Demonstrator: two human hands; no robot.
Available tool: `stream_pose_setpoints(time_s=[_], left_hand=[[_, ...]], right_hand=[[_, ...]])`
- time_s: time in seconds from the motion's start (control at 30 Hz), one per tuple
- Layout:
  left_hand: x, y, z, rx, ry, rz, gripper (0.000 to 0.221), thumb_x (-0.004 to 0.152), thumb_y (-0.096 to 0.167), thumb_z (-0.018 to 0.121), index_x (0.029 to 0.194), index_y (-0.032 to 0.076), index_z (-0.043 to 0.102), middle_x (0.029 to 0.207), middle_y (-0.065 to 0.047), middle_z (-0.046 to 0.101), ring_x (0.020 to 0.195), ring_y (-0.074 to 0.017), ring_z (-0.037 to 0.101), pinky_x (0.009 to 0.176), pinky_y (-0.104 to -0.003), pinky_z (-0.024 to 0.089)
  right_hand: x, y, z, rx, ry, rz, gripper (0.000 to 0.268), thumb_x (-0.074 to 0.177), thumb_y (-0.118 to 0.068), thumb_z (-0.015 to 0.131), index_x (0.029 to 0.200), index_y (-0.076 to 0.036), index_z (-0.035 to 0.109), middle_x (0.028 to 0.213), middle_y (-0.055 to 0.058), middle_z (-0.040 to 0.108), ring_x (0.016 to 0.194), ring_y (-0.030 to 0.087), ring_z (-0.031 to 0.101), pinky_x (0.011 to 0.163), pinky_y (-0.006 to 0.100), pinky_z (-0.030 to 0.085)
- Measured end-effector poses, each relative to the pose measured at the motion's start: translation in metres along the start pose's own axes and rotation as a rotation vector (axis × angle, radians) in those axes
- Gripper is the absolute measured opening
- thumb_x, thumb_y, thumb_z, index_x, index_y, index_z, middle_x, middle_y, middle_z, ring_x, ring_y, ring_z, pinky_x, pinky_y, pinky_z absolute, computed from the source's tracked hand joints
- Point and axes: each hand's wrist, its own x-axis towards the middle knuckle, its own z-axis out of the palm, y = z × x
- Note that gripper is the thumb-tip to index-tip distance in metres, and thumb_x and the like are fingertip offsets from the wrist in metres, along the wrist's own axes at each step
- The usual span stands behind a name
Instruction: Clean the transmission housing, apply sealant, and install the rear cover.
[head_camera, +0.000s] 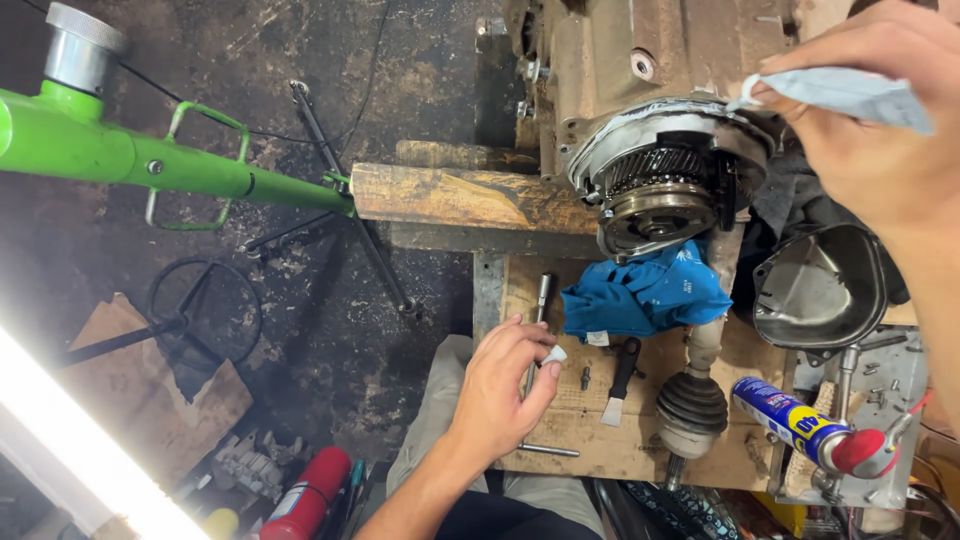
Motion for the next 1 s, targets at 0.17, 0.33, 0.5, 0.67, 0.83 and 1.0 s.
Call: stream_pose_setpoints(time_s=[0.17,0.33,0.5,0.67,0.83,1.0], left_hand=[[0.018,0.027,-0.007,-0.029,0.013,0.059,0.020,0.112,0.021,0.069,0.111,0.003,0.076,0.118,-0.013,0.079,0.123,-0.0319,0.077,0.124,-0.057,0.054],[0.043,0.075,-0.014,-0.148,0.072,0.089,0.019,0.111,0.020,0.076,0.122,0.005,0.078,0.124,-0.011,0.080,0.125,-0.0313,0.080,0.113,-0.050,0.059],[0.059,0.118,-0.019,-0.581,0.154,-0.141,0.033,0.119,0.036,0.061,0.124,0.008,0.075,0.131,-0.015,0.081,0.123,-0.0279,0.079,0.111,-0.041,0.064],[0.057,0.114,-0.022,-0.527,0.257,-0.160,0.027,0.118,0.031,0.064,0.124,0.007,0.073,0.126,-0.012,0.076,0.116,-0.0247,0.074,0.105,-0.038,0.060],[0.060,0.107,-0.030,-0.384,0.374,-0.144,0.025,0.120,0.025,0.058,0.125,0.004,0.069,0.126,-0.014,0.072,0.118,-0.0260,0.072,0.104,-0.038,0.060],[0.057,0.101,-0.036,-0.368,0.361,-0.145,0.022,0.122,0.022,0.053,0.132,0.005,0.063,0.131,-0.015,0.065,0.119,-0.0261,0.069,0.101,-0.037,0.060]], right_hand=[[-0.065,0.005,-0.007,0.060,0.121,0.240,0.031,0.151,-0.005,0.054,0.153,0.025,0.062,0.148,0.040,0.061,0.136,0.050,0.059,0.125,0.057,0.049],[-0.090,-0.098,0.057,0.196,0.579,0.305,0.055,0.139,-0.034,0.052,0.137,0.021,0.049,0.110,0.035,0.047,0.076,0.038,0.052,0.080,0.061,0.067],[-0.075,-0.187,0.124,-0.047,0.640,0.249,0.023,0.113,-0.015,0.075,0.121,0.006,0.080,0.107,0.032,0.078,0.090,0.037,0.078,0.075,0.041,0.064],[-0.061,-0.219,0.137,-0.074,0.460,0.219,0.032,0.117,-0.012,0.065,0.136,0.014,0.069,0.129,0.043,0.075,0.116,0.054,0.082,0.101,0.055,0.072],[-0.080,-0.219,0.157,0.048,0.164,0.224,0.058,0.121,-0.011,0.058,0.171,0.010,0.037,0.164,0.048,0.053,0.156,0.064,0.059,0.133,0.066,0.054],[-0.084,-0.215,0.155,0.247,-0.012,0.208,0.069,0.119,-0.002,0.052,0.181,0.001,0.022,0.182,0.043,0.033,0.170,0.062,0.041,0.143,0.066,0.039]])
